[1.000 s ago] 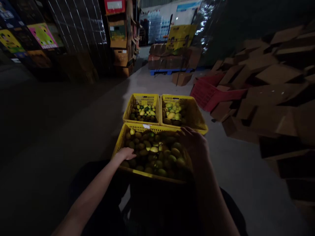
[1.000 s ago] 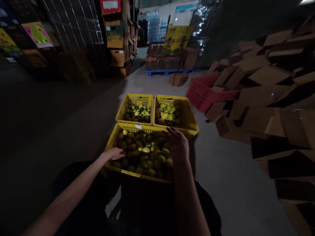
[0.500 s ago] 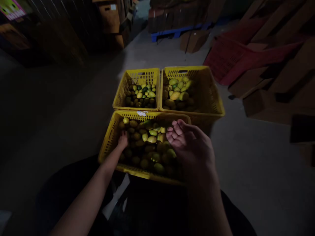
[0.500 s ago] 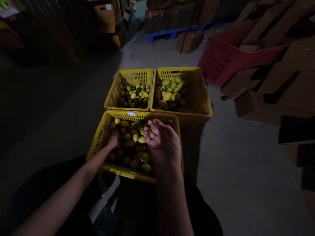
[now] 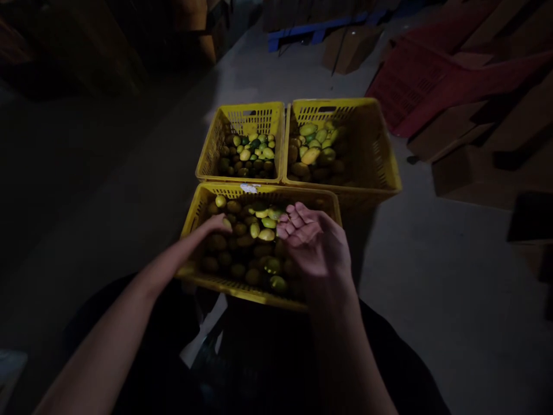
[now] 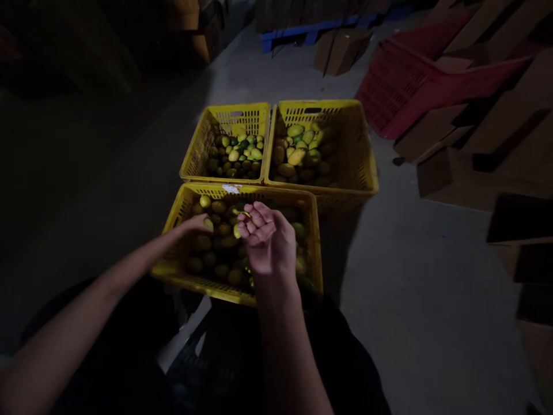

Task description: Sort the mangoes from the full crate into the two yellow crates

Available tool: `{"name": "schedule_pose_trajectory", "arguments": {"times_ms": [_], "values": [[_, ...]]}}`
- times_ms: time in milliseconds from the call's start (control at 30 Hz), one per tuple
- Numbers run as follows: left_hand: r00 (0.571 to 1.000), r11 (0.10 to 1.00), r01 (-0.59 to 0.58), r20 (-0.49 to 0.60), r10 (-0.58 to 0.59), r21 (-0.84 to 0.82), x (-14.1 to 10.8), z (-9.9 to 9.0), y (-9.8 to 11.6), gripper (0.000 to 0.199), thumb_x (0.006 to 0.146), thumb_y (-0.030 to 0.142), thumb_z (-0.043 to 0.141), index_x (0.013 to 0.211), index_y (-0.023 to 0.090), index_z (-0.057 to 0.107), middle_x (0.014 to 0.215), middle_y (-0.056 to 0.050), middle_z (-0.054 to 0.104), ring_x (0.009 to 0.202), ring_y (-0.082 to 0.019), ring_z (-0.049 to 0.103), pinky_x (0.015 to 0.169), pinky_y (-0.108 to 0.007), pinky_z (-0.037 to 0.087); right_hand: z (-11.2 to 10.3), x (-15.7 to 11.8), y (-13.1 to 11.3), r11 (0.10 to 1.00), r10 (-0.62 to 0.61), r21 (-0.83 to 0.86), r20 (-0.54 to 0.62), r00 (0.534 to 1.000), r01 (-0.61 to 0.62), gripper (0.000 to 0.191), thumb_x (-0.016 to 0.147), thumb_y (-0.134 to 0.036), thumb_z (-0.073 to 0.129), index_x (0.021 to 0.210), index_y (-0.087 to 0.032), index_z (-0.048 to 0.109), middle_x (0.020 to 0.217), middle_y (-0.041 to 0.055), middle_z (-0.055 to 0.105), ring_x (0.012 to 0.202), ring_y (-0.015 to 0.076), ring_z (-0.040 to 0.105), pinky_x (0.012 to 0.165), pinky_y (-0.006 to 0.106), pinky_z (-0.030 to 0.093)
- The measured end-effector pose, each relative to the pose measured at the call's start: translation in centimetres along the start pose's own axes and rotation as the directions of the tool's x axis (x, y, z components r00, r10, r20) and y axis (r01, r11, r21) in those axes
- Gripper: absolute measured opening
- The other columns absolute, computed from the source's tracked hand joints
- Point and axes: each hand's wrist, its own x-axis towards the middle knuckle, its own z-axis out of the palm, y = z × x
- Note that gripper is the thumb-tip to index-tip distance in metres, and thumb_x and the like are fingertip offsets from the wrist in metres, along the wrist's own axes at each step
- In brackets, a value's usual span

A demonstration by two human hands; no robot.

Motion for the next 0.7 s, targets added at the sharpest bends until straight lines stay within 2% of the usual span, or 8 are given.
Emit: {"name": "schedule_pose_trajectory", "arguments": {"times_ms": [133, 200, 267, 333, 433, 533, 567, 700], "values": [[0.962, 0.953, -0.263, 0.031, 0.270, -0.152, -5.4, -6.6, 4.0, 0.065, 0.062, 0.028, 0.075, 0.123, 0.019, 0.055, 0.103, -0.005, 0.066, 0.092, -0.021, 0.063, 0.078, -0.027, 0.050, 0.5, 0.1, 2.0, 0.993, 0.020, -0.112, -0.139, 0.990, -0.036, 0.014, 0.069, -0.011, 0.050, 0.078, -0.020, 0.057, 0.071, 0.0001, 0.065, 0.066, 0.0135, 0.064, 0.060, 0.025, 0.054], [0.867, 0.817, -0.434, 0.070, 0.493, -0.381, -9.7, -9.2, 6.4, 0.073, 0.068, 0.033, 0.072, 0.135, 0.021, 0.045, 0.104, -0.007, 0.065, 0.083, -0.019, 0.064, 0.071, -0.027, 0.051, 0.6, 0.1, 2.6, 0.988, 0.017, -0.147, -0.188, 0.982, -0.045, 0.004, 0.075, -0.021, 0.053, 0.078, -0.021, 0.056, 0.071, -0.0007, 0.063, 0.064, 0.0143, 0.063, 0.058, 0.027, 0.055], [0.816, 0.725, -0.486, 0.044, 0.577, -0.488, -13.6, -10.9, 8.4, 0.076, 0.071, 0.035, 0.070, 0.139, 0.023, 0.039, 0.113, -0.009, 0.061, 0.078, -0.016, 0.064, 0.067, -0.026, 0.050, 0.6, -0.2, 2.8, 0.986, 0.031, -0.155, -0.145, 0.989, -0.054, 0.014, 0.078, -0.035, 0.056, 0.081, -0.021, 0.056, 0.072, 0.0004, 0.064, 0.064, 0.0154, 0.063, 0.053, 0.027, 0.055], [0.804, 0.685, -0.535, -0.051, 0.592, -0.494, -15.5, -11.4, 9.3, 0.069, 0.073, 0.036, 0.069, 0.136, 0.022, 0.043, 0.118, -0.011, 0.058, 0.070, -0.012, 0.063, 0.063, -0.025, 0.049, 0.4, -0.7, 2.6, 0.988, 0.058, -0.142, -0.034, 0.998, -0.062, 0.021, 0.078, -0.041, 0.059, 0.082, -0.020, 0.057, 0.073, 0.0018, 0.064, 0.061, 0.0147, 0.062, 0.047, 0.024, 0.052], [0.854, 0.721, -0.509, -0.172, 0.491, -0.470, -13.9, -9.5, 8.4, 0.043, 0.083, 0.037, 0.058, 0.120, 0.017, 0.055, 0.109, -0.009, 0.061, 0.062, -0.009, 0.059, 0.059, -0.024, 0.047, -0.3, -1.5, 1.9, 0.990, 0.090, -0.118, 0.069, 0.994, -0.082, 0.014, 0.072, -0.029, 0.063, 0.078, -0.018, 0.056, 0.071, 0.0017, 0.064, 0.058, 0.0118, 0.061, 0.043, 0.017, 0.048], [0.977, 0.878, -0.210, -0.071, 0.200, -0.430, -9.3, -5.1, 5.6, 0.028, 0.089, 0.028, 0.046, 0.107, 0.013, 0.061, 0.097, -0.008, 0.066, 0.062, -0.010, 0.059, 0.058, -0.023, 0.047, -1.0, -2.1, 1.2, 0.993, 0.092, -0.090, 0.105, 0.990, -0.082, 0.011, 0.071, -0.023, 0.063, 0.078, -0.018, 0.057, 0.076, 0.0021, 0.067, 0.062, 0.0115, 0.063, 0.047, 0.017, 0.050], [0.995, 0.924, -0.101, -0.052, 0.088, -0.370, -7.9, -3.5, 4.5, 0.026, 0.089, 0.026, 0.045, 0.105, 0.013, 0.062, 0.094, -0.007, 0.067, 0.065, -0.011, 0.060, 0.060, -0.022, 0.047, -1.2, -2.2, 1.0, 0.993, 0.097, -0.080, 0.115, 0.989, -0.088, 0.010, 0.072, -0.023, 0.062, 0.079, -0.017, 0.057, 0.077, 0.0023, 0.067, 0.063, 0.0115, 0.063, 0.047, 0.017, 0.050], [0.996, 0.960, 0.020, -0.081, -0.044, -0.281, -3.9, 2.0, 1.1, 0.023, 0.082, 0.020, 0.055, 0.101, 0.011, 0.064, 0.086, -0.008, 0.069, 0.081, -0.021, 0.064, 0.069, -0.028, 0.049, -1.3, -2.6, 0.3, 0.992, 0.123, -0.025, 0.094, 0.988, -0.121, 0.009, 0.072, -0.023, 0.060, 0.079, -0.017, 0.059, 0.077, 0.0032, 0.066, 0.063, 0.0119, 0.063, 0.045, 0.018, 0.049]]}}
